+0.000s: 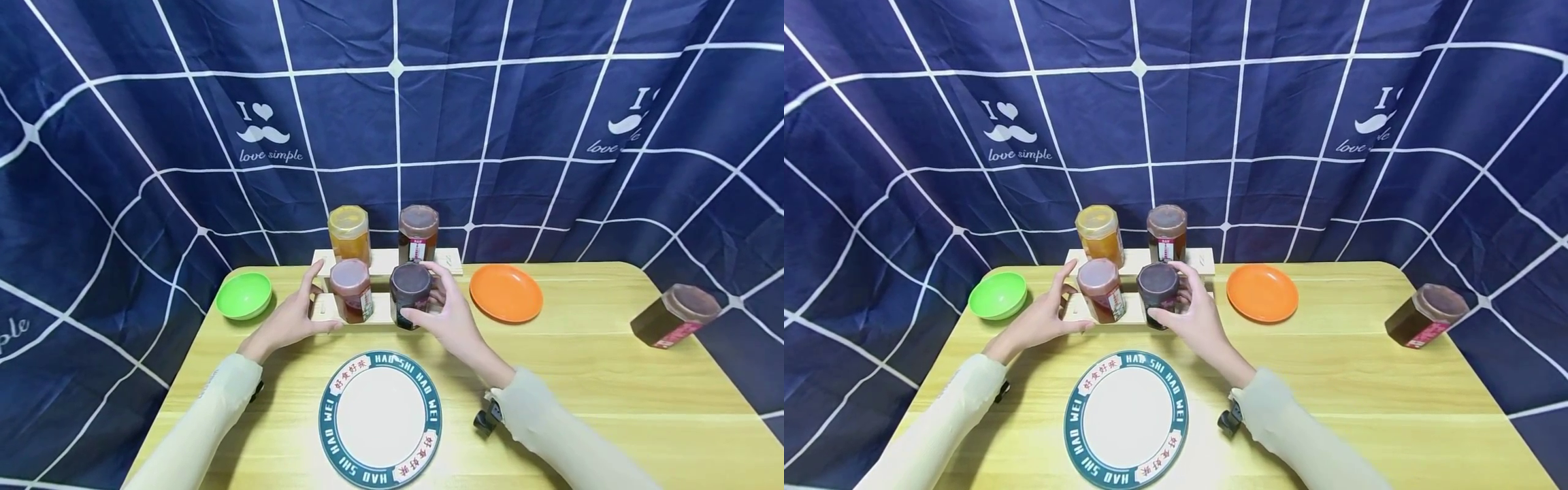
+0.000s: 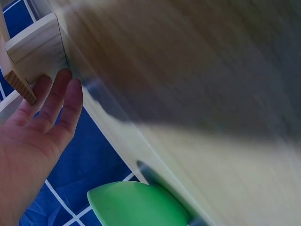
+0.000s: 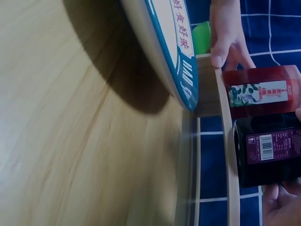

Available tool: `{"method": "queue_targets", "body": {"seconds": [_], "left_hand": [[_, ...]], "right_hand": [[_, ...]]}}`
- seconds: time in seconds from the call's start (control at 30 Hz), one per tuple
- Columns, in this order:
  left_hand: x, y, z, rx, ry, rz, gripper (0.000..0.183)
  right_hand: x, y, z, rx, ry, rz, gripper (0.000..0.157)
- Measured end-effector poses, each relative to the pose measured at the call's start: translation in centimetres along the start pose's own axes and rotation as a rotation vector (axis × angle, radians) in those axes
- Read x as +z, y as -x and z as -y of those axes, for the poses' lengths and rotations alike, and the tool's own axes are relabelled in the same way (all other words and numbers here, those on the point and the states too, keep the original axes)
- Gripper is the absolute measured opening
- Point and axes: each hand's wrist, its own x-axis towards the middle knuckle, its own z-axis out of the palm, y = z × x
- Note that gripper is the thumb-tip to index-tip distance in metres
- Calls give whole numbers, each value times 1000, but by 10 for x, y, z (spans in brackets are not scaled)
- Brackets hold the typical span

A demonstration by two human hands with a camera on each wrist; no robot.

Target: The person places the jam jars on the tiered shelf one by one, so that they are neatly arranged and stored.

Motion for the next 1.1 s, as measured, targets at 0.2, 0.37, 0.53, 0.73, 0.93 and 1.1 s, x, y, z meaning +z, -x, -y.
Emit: {"method": "queue_targets", "body": {"seconds": [0.2, 0.37, 0.53, 0.73, 0.93, 1.1], "left_hand": [[2, -1, 0, 12, -11, -4, 130], [2, -1, 0, 10, -7, -7, 130], [0, 1, 1, 8, -4, -12, 130], [0, 1, 2, 17, 1, -12, 130], [-1, 1, 3, 14, 8, -15, 130], [0, 1, 3, 13, 2, -10, 129]], "right_hand": [[7, -3, -2, 11, 10, -9, 92], [9, -6, -2, 21, 3, 3, 92], [10, -10, -1, 12, 35, 19, 92], [10, -12, -1, -24, 131, -3, 92], [10, -15, -3, -41, 100, 10, 90], [9, -15, -2, -19, 88, 31, 91]]}}
